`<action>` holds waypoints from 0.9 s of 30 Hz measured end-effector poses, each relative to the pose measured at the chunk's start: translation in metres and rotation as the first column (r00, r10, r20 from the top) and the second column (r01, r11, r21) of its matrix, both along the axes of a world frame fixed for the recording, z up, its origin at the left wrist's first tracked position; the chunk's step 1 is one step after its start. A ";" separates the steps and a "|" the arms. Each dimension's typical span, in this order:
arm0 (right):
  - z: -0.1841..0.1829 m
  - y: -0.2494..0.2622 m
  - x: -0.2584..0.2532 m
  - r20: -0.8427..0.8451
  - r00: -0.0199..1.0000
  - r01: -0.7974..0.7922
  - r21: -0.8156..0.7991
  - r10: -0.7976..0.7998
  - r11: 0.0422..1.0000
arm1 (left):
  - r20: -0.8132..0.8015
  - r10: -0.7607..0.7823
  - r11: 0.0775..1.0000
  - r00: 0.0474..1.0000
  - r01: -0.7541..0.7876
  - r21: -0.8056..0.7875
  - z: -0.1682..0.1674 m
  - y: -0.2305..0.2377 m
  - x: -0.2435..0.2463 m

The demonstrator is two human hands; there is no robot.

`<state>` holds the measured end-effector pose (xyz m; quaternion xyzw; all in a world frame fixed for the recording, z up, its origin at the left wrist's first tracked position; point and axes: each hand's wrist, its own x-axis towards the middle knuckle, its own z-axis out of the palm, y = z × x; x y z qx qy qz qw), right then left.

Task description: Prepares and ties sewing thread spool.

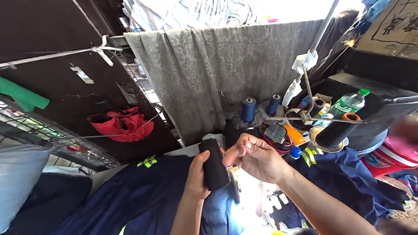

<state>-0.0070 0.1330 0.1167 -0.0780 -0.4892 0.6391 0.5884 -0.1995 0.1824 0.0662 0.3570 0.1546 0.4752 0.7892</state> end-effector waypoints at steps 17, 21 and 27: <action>0.031 -0.004 0.017 0.536 0.744 0.382 0.147 -0.398 0.913 | -0.436 0.268 0.815 0.859 0.039 0.578 0.008 -0.016 -0.115; 0.016 -0.012 0.021 0.766 0.251 0.270 0.532 -0.592 0.802 | -0.909 0.409 0.902 -0.074 0.180 0.392 -0.075 0.018 -0.126; 0.001 -0.033 0.020 0.693 0.083 0.145 0.703 -0.716 0.697 | -0.919 0.200 0.950 -0.340 0.298 0.096 -0.205 0.007 -0.128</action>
